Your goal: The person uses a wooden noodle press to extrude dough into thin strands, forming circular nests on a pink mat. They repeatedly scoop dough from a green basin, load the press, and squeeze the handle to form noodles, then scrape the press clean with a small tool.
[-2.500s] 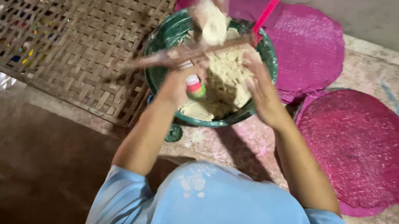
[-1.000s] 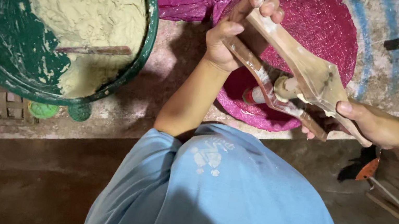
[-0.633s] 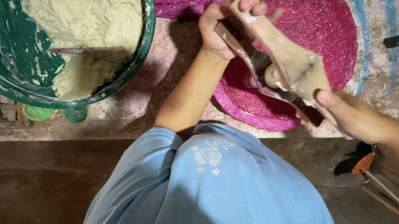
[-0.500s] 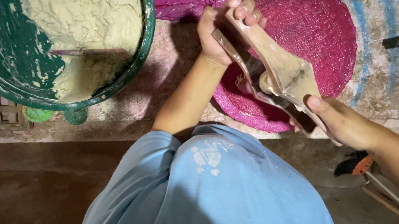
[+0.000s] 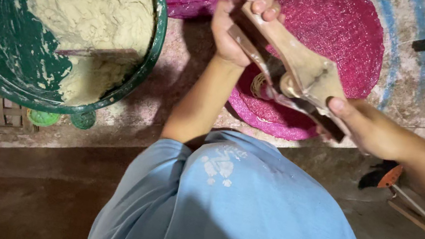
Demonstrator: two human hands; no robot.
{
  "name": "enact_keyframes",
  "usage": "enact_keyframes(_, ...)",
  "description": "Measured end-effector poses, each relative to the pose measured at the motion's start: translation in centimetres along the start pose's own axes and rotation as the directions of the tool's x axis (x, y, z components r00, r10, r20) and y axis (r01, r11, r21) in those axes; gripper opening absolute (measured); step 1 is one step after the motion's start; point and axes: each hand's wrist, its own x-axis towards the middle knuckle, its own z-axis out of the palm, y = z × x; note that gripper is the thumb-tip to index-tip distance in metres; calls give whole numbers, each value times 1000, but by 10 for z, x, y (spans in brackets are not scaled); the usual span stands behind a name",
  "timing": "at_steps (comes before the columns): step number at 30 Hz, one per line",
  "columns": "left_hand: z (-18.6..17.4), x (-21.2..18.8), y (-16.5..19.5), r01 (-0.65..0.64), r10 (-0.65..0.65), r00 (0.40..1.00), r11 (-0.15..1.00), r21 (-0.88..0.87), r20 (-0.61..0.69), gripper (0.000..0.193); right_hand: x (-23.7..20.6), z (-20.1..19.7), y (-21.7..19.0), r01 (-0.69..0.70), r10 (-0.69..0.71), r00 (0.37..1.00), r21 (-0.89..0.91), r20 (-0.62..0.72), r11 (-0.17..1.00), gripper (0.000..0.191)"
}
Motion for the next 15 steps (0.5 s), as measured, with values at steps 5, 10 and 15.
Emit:
enact_keyframes(5,0,18,-15,-56,56,998,998,38,17,25,-1,-16,4,6,-14,985,-44,-170,999,79)
enact_keyframes(10,-1,30,4,3,28,996,936,352,-82,47,8,-13,4,208,-188,964,91,-187,974,76)
enact_keyframes(15,-15,-18,12,786,-210,613,259,561,-762,85,13,-15,13,293,-263,942,130,-207,947,72)
